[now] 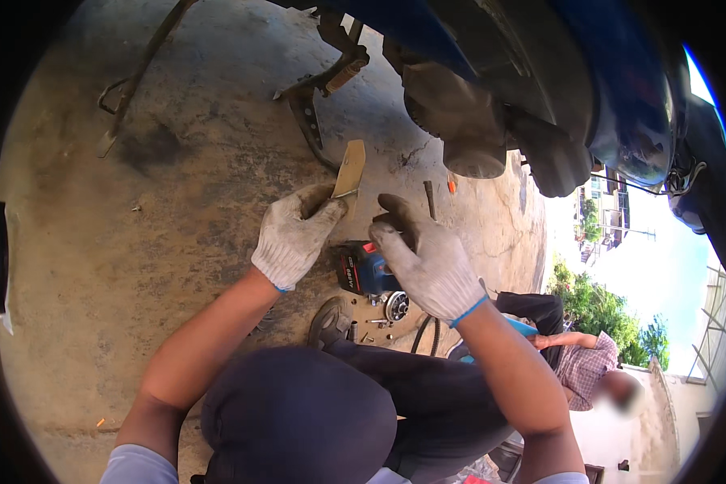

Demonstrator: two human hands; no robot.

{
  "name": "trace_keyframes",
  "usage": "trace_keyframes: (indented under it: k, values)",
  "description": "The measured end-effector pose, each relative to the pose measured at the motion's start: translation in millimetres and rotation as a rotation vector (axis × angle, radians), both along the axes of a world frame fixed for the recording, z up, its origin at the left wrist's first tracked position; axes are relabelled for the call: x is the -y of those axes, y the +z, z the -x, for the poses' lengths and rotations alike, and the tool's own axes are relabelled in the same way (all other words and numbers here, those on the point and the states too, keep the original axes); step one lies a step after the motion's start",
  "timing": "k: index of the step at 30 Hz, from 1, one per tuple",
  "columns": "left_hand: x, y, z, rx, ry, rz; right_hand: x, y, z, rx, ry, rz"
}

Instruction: The person is repairing the transmission components of a blue scooter, including removing and reassembling parts and using an impact wrench.

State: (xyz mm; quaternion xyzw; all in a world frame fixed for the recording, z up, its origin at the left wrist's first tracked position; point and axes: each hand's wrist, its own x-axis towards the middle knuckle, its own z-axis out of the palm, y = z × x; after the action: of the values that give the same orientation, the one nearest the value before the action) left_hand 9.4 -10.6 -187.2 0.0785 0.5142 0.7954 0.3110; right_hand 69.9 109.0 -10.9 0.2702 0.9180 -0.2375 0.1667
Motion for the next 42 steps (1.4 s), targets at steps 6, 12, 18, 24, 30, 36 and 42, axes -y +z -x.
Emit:
trace_keyframes:
  k: [6, 12, 18, 24, 30, 36, 42]
  values:
    - [31, -39, 9, 0.026, 0.035, 0.148, 20, -84, -78, 0.262, -0.543, 0.287]
    - [67, -88, 11, 0.117, 0.086, 0.282, -49, -140, -196, -0.344, -0.846, 0.093]
    - [70, -86, 2, 0.02, 0.028, 0.396, -82, -165, -139, -0.773, -0.734, 0.526]
    - [83, -83, 9, -0.083, -0.002, 0.483, -99, -154, -105, -0.905, -0.724, 0.946]
    - [87, -70, 16, -0.055, 0.016, 0.542, -95, -171, -77, -1.082, -0.901, 1.394]
    - [100, -84, 11, -0.072, 0.097, 0.602, -115, -197, -57, -1.269, -0.93, 1.548]
    - [104, -106, 8, -0.128, 0.129, 0.617, -126, -204, -45, -1.289, -0.901, 1.57]
